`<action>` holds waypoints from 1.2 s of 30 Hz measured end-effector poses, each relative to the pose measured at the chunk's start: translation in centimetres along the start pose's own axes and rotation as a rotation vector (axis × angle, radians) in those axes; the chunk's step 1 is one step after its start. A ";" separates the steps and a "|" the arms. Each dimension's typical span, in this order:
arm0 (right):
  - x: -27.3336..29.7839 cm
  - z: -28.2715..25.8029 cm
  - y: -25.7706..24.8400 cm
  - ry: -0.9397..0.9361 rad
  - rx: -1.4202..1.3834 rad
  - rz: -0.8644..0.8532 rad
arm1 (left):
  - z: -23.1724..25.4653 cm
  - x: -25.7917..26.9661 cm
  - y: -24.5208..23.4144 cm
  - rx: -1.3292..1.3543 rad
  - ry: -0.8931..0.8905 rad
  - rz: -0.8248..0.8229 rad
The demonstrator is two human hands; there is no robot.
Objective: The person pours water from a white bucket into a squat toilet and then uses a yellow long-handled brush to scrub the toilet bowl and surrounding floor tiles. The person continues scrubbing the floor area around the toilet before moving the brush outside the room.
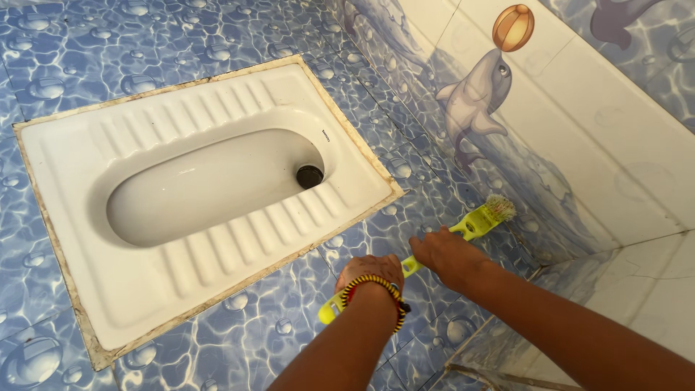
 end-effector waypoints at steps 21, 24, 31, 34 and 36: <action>-6.4 0.8 -5.7 -0.150 -0.021 0.238 | -4.4 -1.4 -4.2 0.084 -0.113 0.070; -3.6 0.3 -3.1 -0.129 0.238 0.173 | -2.0 -1.1 -2.6 0.018 -0.032 0.037; -0.3 -2.3 0.3 -0.012 -0.047 -0.097 | -0.3 1.0 1.3 -0.041 0.086 -0.008; -0.2 -2.7 0.3 -0.025 -0.044 -0.092 | -0.8 0.9 2.3 0.019 0.047 -0.099; -0.7 -2.8 0.1 -0.032 -0.068 -0.030 | -1.6 0.5 2.2 -0.030 0.057 -0.029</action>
Point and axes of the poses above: each hand's wrist, its own x-axis away from the middle knuckle, its own y-axis out of the palm, z = x × y, the point moved 5 cm from there along -x, towards the middle knuckle, and after that the axes turned 9 degrees about -z, right-handed, at the moved point
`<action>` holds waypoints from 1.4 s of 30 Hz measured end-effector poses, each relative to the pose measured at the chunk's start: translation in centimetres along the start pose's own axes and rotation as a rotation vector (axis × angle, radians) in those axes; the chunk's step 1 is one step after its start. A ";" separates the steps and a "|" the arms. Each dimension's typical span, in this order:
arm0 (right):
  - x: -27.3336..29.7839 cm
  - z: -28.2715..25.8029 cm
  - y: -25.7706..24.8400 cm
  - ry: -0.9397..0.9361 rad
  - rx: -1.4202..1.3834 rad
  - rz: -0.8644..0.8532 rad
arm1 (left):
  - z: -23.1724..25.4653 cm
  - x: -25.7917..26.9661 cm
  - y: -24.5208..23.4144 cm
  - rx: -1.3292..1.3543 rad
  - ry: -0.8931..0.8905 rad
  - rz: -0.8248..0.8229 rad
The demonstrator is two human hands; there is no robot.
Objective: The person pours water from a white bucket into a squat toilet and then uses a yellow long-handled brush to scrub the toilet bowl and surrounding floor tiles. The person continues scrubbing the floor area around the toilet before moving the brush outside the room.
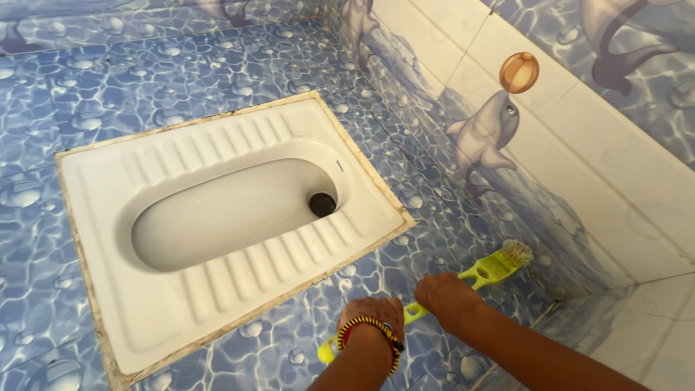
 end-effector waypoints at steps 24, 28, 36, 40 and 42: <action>-9.4 -4.5 -13.5 -0.162 0.282 0.223 | -10.7 1.6 -4.7 0.191 -0.317 0.174; -7.1 -3.1 -10.1 -0.092 0.205 0.219 | -8.2 1.2 -4.0 0.087 -0.232 0.137; -1.5 -1.8 -3.5 0.007 0.148 0.074 | -2.6 1.8 -1.9 -0.009 -0.115 0.099; -1.9 -1.3 -4.0 -0.003 0.076 0.168 | -3.1 1.5 -2.6 -0.070 -0.105 0.114; -2.6 -0.8 -5.6 -0.034 0.058 0.313 | -4.6 1.7 -4.0 -0.100 -0.115 0.181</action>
Point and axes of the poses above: each hand's wrist, its own x-axis away from the middle knuckle, its own y-axis out of the palm, z = x × y, the point moved 5 cm from there along -x, towards the middle knuckle, and after that the axes turned 9 degrees about -z, right-handed, at the moved point
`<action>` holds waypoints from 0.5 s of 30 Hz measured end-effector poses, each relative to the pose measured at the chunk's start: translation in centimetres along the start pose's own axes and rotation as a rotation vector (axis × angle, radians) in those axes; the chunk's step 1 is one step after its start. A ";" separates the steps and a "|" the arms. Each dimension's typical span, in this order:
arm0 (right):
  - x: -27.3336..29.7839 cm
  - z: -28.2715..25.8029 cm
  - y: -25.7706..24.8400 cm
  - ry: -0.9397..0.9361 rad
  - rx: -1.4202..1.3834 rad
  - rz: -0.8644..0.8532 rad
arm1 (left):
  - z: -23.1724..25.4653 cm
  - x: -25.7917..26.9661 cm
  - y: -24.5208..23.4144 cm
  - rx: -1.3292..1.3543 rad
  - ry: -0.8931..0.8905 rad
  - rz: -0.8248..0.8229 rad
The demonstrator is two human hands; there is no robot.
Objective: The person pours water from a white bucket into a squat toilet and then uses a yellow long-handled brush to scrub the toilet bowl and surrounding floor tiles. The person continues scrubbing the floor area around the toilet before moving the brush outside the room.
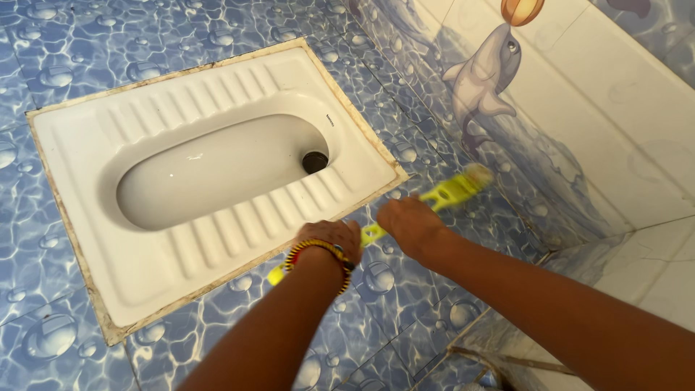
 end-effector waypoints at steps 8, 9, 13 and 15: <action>-7.1 0.1 -6.4 -0.046 0.054 0.119 | -6.3 0.2 -3.9 -0.037 -0.172 0.109; -7.3 0.2 -6.9 -0.045 0.028 0.155 | -6.7 0.0 -4.0 -0.036 -0.185 0.119; -6.3 0.3 -7.6 -0.029 -0.026 0.375 | -6.4 -0.7 -3.8 0.076 -0.199 0.181; -5.7 -0.1 -6.8 -0.015 0.096 0.307 | -4.6 -0.7 -2.7 0.113 -0.174 0.171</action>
Point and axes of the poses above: each hand's wrist, its own x-axis away from the middle knuckle, its own y-axis out of the palm, z = x × y, the point moved 5 cm from there along -x, towards the middle knuckle, and after that the axes turned 9 degrees about -z, right-handed, at the moved point
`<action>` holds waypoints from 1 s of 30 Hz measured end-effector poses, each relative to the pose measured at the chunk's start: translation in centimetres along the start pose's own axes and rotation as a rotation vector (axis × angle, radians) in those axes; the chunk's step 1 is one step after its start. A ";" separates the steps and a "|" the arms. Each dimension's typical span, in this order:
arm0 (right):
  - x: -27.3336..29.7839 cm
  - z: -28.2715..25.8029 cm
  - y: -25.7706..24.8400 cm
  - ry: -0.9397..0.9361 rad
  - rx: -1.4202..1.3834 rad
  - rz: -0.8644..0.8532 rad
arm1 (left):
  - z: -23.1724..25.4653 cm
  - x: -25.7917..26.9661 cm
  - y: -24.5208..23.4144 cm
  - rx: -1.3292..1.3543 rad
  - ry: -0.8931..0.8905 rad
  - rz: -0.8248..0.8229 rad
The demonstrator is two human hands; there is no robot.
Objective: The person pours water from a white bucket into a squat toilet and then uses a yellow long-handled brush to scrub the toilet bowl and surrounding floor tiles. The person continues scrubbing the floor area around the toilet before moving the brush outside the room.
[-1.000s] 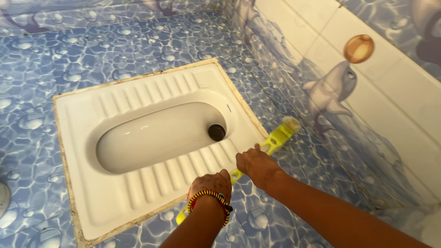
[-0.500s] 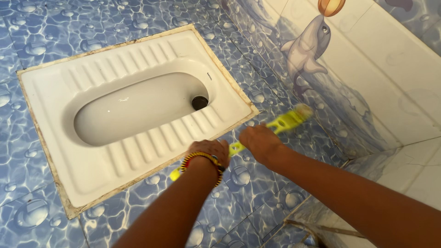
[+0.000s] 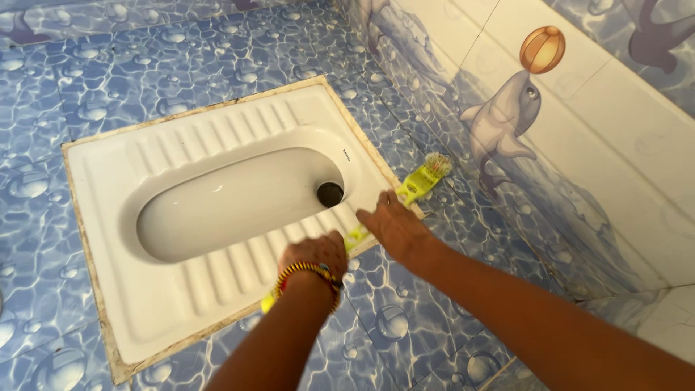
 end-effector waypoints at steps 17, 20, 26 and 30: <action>12.4 -3.5 3.8 0.139 -0.235 -0.892 | 7.7 4.6 8.1 -0.084 0.301 -0.389; 11.2 -3.6 4.1 0.140 -0.119 -0.888 | 6.5 4.2 7.4 -0.075 0.276 -0.369; 2.5 -0.3 2.3 -0.042 0.087 -0.385 | 2.4 0.0 1.6 -0.008 0.087 -0.129; -3.4 1.7 0.9 -0.121 0.309 -0.229 | -0.2 -3.0 -2.2 -0.012 -0.066 -0.052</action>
Point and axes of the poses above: each hand's wrist, its own x-axis away from the middle knuckle, its own y-axis out of the palm, z = x × y, the point moved 5 cm from there along -x, towards the middle knuckle, and after that the axes turned 9 degrees about -z, right-handed, at the moved point
